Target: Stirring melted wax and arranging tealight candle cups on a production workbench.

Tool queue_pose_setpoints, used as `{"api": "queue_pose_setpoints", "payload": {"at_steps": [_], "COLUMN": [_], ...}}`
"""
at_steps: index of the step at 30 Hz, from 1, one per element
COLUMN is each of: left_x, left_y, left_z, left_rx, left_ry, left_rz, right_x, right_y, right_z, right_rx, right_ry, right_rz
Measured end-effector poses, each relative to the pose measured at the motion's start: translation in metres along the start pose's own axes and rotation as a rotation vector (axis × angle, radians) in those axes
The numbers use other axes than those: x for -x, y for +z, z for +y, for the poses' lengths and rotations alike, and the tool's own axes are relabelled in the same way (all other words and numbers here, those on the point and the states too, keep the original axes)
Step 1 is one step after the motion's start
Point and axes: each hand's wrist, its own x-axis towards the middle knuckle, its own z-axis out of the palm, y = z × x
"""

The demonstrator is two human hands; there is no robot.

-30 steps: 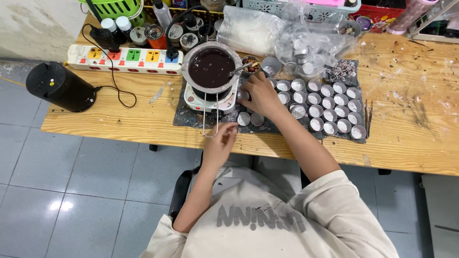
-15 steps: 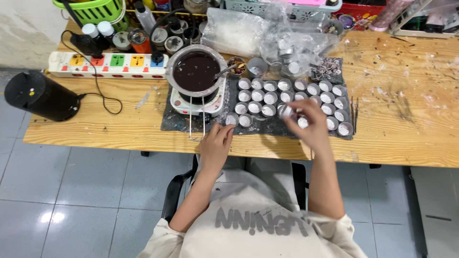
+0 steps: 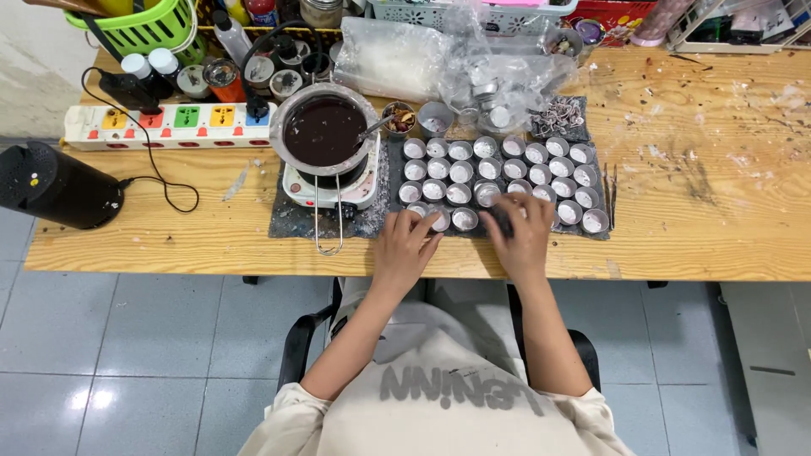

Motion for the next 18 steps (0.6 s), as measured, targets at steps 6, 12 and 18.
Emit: {"api": "queue_pose_setpoints", "payload": {"at_steps": [6,12,18], "left_x": [0.002,0.002,0.002], "left_y": [0.012,0.021,0.023], "left_z": [-0.005,-0.008,-0.007], "left_rx": [-0.004,-0.016,0.061], "left_ry": [0.034,0.051,0.054], "left_rz": [0.017,0.010,-0.019], "right_x": [-0.024,-0.017,-0.001], "right_y": [-0.005,0.005,-0.013], "right_z": [-0.002,0.011,0.018], "right_rx": [0.145,0.082,-0.294], "right_ry": [0.045,0.053,0.260], "right_rz": [-0.065,-0.033,-0.102]}}
